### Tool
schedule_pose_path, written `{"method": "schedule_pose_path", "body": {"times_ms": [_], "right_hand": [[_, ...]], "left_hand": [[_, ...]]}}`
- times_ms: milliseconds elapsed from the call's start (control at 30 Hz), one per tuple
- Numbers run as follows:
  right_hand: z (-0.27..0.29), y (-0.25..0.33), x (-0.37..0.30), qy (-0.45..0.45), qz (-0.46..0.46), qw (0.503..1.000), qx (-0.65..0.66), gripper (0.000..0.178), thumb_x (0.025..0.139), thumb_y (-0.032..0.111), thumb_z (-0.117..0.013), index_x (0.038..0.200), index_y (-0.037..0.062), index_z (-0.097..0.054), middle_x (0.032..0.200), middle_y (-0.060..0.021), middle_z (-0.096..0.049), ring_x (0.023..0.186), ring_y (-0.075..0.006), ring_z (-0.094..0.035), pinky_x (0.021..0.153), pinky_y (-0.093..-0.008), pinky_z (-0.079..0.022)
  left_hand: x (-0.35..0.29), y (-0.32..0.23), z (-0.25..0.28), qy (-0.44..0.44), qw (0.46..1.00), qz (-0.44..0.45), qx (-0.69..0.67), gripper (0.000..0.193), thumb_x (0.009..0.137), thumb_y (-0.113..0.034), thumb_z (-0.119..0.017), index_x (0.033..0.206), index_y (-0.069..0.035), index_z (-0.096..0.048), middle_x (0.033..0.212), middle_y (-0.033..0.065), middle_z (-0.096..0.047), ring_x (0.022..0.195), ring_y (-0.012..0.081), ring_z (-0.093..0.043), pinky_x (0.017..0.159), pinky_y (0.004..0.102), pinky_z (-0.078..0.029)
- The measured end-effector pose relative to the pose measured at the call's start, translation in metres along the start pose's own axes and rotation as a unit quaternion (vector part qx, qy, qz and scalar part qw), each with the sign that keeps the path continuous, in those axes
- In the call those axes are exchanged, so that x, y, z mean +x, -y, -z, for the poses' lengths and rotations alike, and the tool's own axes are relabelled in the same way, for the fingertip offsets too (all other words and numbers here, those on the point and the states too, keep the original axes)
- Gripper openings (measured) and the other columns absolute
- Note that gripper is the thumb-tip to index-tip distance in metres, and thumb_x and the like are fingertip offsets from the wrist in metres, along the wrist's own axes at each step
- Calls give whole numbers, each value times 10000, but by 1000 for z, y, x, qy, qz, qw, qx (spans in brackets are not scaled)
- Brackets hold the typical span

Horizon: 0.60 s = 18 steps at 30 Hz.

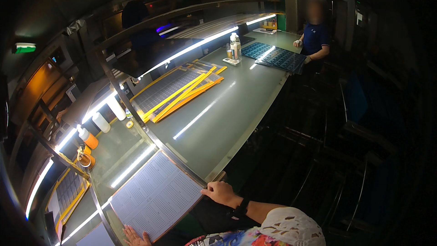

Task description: Inspect and align patterned sheets on a backlight table.

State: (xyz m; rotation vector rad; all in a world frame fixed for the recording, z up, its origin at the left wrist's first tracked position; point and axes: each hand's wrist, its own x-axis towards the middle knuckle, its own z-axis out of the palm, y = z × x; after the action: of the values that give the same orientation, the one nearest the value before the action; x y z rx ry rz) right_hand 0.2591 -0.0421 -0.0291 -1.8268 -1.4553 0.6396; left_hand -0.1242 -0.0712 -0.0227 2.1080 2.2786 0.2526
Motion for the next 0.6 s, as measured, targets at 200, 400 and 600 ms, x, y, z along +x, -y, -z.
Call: {"method": "schedule_pose_path", "body": {"times_ms": [200, 400, 600], "right_hand": [[0, 1, -1, 2, -4, 1000, 0, 396, 783, 424, -639, 630, 64, -573, 587, -113, -581, 571, -295, -585, 526, -390, -431], [2, 1, -1, 13, -19, 1000, -6, 392, 781, 450, -619, 643, 85, -585, 614, -109, -603, 617, -312, -606, 554, -416, -459], [3, 0, 2, 5, -5, 1000, -20, 385, 780, 450, -619, 642, 92, -587, 602, -104, -596, 610, -312, -604, 547, -413, -457]], "left_hand": [[0, 0, 1, 1, 1000, -1, -2, 729, 870, -515, -398, 1326, 52, -350, 1404, 228, -301, 1335, 368, -195, 1063, 548, -68], [0, -1, 0, 8, 1000, 1, -3, 738, 871, -523, -388, 1327, 56, -346, 1406, 226, -298, 1341, 356, -186, 1062, 546, -74], [-1, -3, 1, 15, 1000, 2, -3, 744, 868, -527, -390, 1325, 59, -346, 1406, 226, -296, 1341, 356, -185, 1061, 550, -76]]}}
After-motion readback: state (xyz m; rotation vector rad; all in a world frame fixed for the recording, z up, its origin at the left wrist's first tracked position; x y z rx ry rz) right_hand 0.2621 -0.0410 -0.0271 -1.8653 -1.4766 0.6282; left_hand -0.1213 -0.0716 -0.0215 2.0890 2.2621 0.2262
